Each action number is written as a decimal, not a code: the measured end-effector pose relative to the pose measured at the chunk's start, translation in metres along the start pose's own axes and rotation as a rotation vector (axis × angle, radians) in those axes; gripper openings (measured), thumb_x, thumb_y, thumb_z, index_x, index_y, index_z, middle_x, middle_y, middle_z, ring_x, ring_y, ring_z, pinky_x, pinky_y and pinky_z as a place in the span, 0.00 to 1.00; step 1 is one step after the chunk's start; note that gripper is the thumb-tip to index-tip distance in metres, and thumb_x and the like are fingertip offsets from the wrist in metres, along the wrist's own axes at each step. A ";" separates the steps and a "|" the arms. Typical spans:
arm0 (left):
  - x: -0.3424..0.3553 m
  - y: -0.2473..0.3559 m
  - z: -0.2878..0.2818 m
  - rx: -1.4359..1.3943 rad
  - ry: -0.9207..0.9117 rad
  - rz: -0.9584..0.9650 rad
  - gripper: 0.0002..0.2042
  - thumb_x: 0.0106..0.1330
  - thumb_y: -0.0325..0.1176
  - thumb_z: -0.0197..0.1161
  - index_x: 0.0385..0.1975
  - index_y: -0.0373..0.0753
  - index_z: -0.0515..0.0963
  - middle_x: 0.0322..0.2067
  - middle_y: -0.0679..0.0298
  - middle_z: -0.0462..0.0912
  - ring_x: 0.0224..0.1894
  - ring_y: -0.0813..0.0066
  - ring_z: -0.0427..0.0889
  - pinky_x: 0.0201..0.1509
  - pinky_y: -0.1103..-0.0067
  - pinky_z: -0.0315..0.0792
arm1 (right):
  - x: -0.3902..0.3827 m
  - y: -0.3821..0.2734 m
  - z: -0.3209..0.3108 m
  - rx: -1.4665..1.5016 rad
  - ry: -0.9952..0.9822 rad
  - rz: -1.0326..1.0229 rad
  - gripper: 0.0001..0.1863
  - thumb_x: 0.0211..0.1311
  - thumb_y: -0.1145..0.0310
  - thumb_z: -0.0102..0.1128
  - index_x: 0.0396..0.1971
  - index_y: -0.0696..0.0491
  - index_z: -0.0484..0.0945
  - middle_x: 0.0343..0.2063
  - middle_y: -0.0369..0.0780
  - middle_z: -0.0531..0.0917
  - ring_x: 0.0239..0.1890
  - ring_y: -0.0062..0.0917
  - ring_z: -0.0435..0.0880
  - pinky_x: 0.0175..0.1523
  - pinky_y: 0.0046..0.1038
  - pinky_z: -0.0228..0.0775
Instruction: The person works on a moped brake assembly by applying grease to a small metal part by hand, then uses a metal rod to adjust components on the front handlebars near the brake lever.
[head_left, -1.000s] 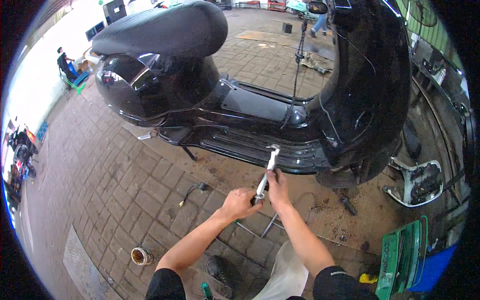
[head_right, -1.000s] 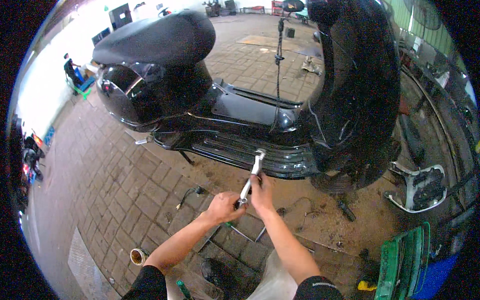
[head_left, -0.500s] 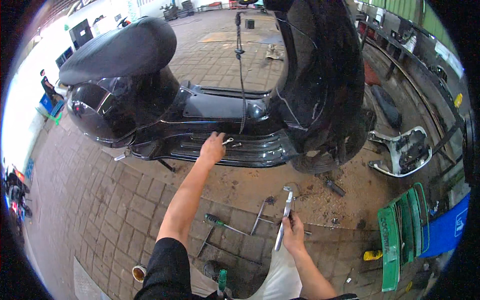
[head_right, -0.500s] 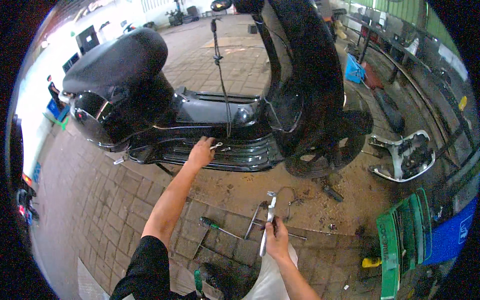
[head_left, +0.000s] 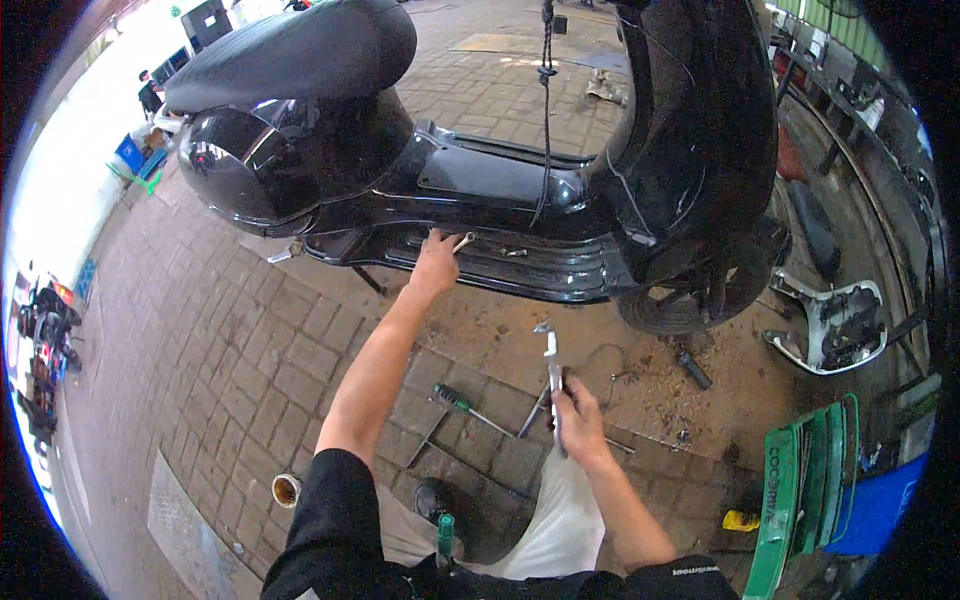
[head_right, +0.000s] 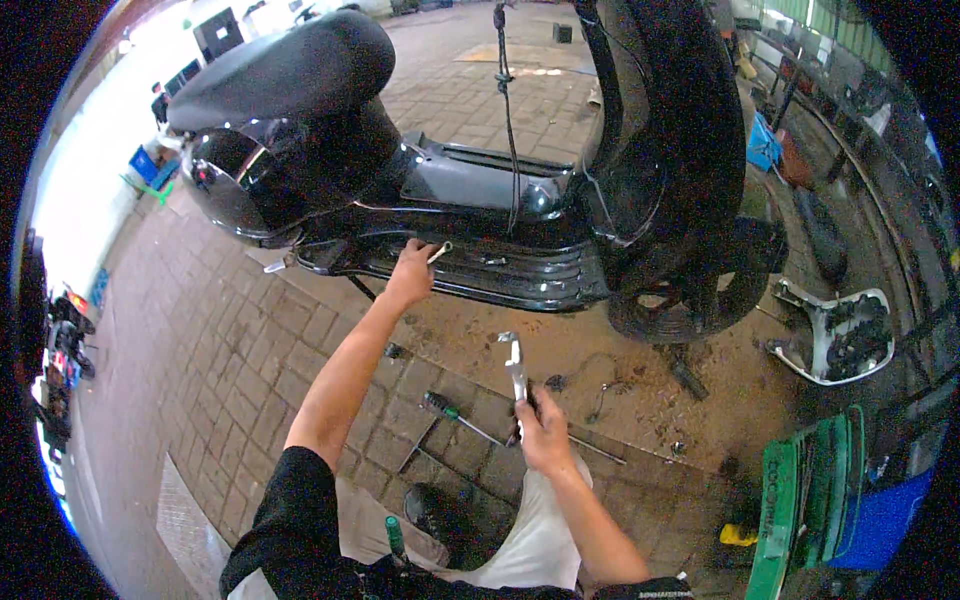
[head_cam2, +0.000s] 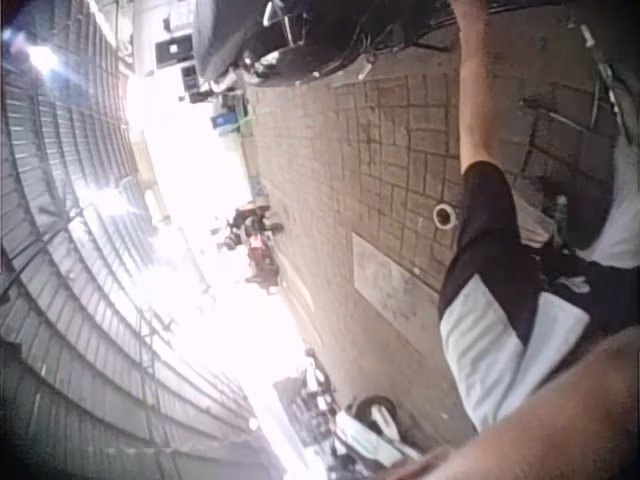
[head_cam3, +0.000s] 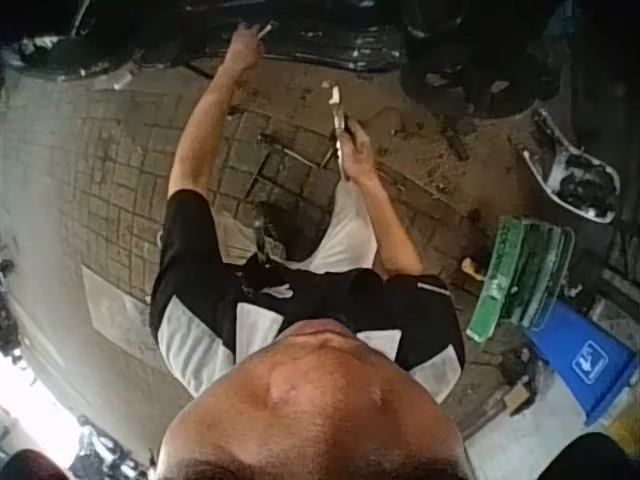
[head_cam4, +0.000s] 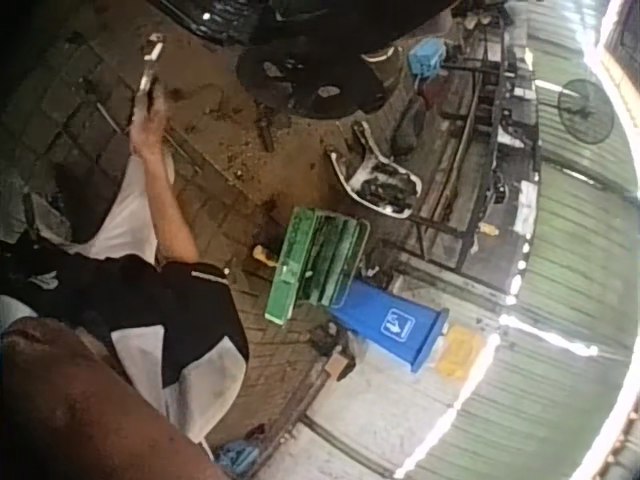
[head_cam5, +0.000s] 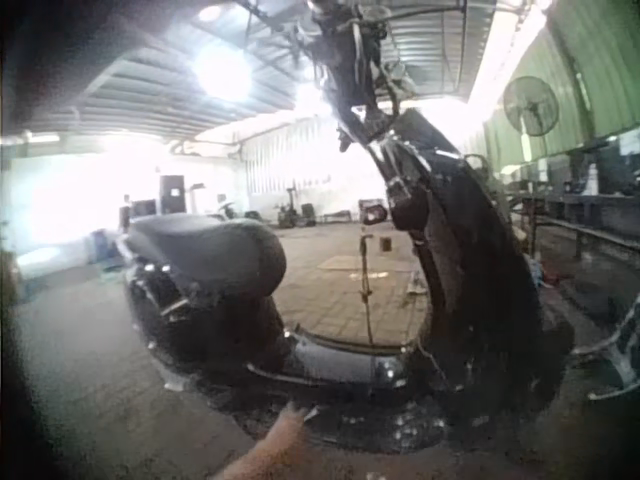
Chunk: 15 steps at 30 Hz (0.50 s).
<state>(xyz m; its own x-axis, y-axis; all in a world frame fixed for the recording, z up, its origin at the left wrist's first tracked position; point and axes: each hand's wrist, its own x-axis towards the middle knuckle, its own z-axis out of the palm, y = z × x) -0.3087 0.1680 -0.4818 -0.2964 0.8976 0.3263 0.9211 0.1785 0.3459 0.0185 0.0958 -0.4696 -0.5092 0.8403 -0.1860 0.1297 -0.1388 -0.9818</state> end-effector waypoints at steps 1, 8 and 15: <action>0.006 0.006 0.001 -0.008 0.008 0.002 0.22 0.45 0.24 0.53 0.45 0.37 0.65 0.42 0.46 0.64 0.44 0.51 0.65 0.49 0.67 0.62 | -0.005 0.005 0.001 0.023 -0.027 0.029 0.08 0.55 0.71 0.43 0.31 0.58 0.67 0.16 0.33 0.70 0.18 0.15 0.68 0.21 0.19 0.60; -0.032 0.064 -0.007 -0.313 0.095 -0.040 0.25 0.48 0.40 0.60 0.45 0.36 0.65 0.48 0.52 0.62 0.52 0.57 0.60 0.54 0.69 0.57 | -0.018 0.033 -0.001 0.017 -0.054 -0.090 0.14 0.52 0.77 0.45 0.41 0.61 0.63 0.21 0.37 0.73 0.19 0.19 0.71 0.25 0.22 0.65; -0.178 0.124 -0.048 -1.824 -0.489 -0.575 0.28 0.61 0.53 0.37 0.51 0.35 0.59 0.48 0.56 0.66 0.51 0.66 0.64 0.54 0.72 0.57 | -0.028 -0.016 0.045 -0.140 -0.232 -0.228 0.17 0.50 0.77 0.47 0.43 0.60 0.63 0.36 0.50 0.74 0.38 0.34 0.76 0.42 0.30 0.66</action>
<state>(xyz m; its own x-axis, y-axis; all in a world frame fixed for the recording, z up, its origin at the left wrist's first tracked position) -0.1535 0.0113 -0.4543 -0.0373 0.9669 -0.2524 -0.6455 0.1695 0.7447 -0.0078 0.0509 -0.4501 -0.7164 0.6975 0.0177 0.0978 0.1256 -0.9872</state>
